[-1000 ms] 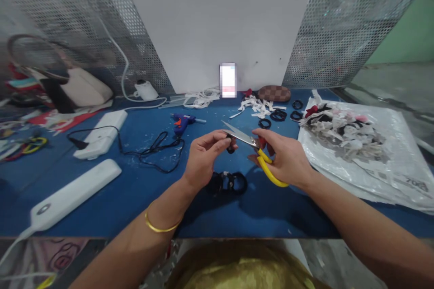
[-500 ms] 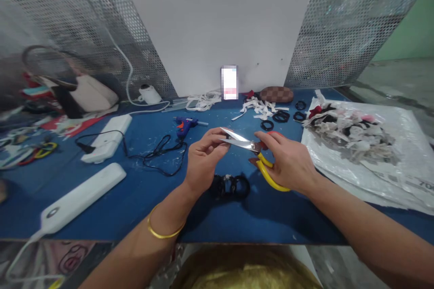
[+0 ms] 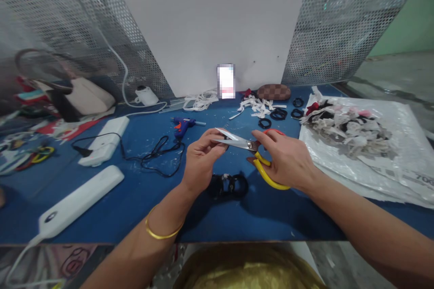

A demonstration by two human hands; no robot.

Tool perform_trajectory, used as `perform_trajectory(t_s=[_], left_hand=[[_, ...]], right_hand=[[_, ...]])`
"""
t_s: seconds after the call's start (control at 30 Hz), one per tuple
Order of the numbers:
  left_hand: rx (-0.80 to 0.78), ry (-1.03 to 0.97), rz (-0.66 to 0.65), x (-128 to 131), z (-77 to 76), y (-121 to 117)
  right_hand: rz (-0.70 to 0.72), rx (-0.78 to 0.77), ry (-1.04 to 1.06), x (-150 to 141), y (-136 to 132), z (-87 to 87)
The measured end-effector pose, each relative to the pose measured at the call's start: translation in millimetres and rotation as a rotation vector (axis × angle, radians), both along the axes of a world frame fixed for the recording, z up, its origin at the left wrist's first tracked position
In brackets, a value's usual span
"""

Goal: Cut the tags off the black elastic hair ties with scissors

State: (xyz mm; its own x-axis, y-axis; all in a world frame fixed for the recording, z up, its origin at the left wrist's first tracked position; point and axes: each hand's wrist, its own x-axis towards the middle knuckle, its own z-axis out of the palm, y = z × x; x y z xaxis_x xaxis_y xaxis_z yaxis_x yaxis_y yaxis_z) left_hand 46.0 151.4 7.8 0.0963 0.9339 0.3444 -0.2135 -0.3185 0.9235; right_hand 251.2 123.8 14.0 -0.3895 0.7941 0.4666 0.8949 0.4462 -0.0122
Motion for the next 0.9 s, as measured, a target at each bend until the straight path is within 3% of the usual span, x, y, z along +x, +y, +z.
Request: perform_trajectory(t_s=[0.53, 0.9], left_hand=[[-0.161, -0.138, -0.118, 3.0, -0.6, -1.1], [-0.237, -0.194, -0.151, 4.5, 2.1, -2.9]], right_hand=[[0.047, 0.006, 0.041, -0.3, 1.4, -9.3], [0.081, -0.135, 0.101, -2.4, -1.8, -4.2]])
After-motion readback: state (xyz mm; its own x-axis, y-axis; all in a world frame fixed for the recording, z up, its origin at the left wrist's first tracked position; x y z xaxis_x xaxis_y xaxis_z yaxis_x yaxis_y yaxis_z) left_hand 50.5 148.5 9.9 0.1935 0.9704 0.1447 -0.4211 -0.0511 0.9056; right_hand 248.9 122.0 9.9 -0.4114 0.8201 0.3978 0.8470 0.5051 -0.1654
